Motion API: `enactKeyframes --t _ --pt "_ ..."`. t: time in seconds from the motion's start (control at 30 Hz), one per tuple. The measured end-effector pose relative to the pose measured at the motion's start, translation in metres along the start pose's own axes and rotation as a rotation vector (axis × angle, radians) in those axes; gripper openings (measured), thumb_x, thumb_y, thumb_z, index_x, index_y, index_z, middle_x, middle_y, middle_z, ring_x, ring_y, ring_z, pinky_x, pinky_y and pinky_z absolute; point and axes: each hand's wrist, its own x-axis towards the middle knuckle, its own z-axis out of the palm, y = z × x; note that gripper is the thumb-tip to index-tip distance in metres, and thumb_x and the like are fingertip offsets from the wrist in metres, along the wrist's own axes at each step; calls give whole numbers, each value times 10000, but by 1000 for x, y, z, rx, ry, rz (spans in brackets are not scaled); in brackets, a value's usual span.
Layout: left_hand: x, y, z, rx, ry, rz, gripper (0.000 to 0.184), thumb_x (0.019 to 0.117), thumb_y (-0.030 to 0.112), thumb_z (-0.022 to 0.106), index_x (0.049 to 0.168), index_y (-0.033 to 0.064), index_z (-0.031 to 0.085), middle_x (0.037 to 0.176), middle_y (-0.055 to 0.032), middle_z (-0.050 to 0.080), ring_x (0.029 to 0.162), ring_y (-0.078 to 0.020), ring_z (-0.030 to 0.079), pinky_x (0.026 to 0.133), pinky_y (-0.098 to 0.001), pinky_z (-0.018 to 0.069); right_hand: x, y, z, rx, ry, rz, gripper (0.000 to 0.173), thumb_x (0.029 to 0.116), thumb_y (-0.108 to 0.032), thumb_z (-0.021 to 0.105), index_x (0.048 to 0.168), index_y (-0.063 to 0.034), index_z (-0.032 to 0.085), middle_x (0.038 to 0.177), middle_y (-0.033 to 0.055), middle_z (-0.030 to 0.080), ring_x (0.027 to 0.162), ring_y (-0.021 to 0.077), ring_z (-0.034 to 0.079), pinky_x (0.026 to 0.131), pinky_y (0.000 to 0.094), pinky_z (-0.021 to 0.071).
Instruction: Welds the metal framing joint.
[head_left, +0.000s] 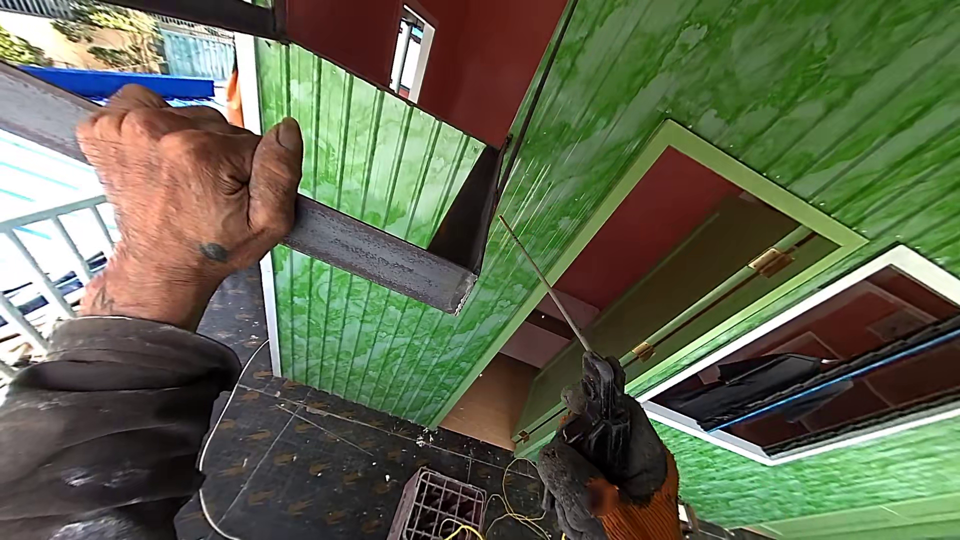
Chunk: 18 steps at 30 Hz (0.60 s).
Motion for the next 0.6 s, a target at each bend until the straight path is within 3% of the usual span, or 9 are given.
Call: enactKeyframes --t 0.2,0.27,0.6 --pt "-1 -2 2 -2 5 -2 592 1099 351 344 585 65 276 506 -182 349 513 -394 437 586 -547 303 2 -3 2 -48 -16 23 491 831 -66 801 1231 32 534 880 -22 711 665 59 680 566 249 615" --pt "-1 -2 2 -7 2 -6 590 1097 352 344 585 70 272 505 -176 340 510 -385 429 584 -543 299 3 -4 3 -41 -19 41 488 833 -72 802 1226 22 529 859 -17 710 637 69 675 536 259 608" --pt "-3 -8 5 -11 12 9 596 1100 368 349 585 75 282 505 -172 355 511 -383 436 585 -547 309 3 0 4 -43 -18 31 506 826 -93 816 1238 23 548 901 -16 713 702 56 686 606 249 621"
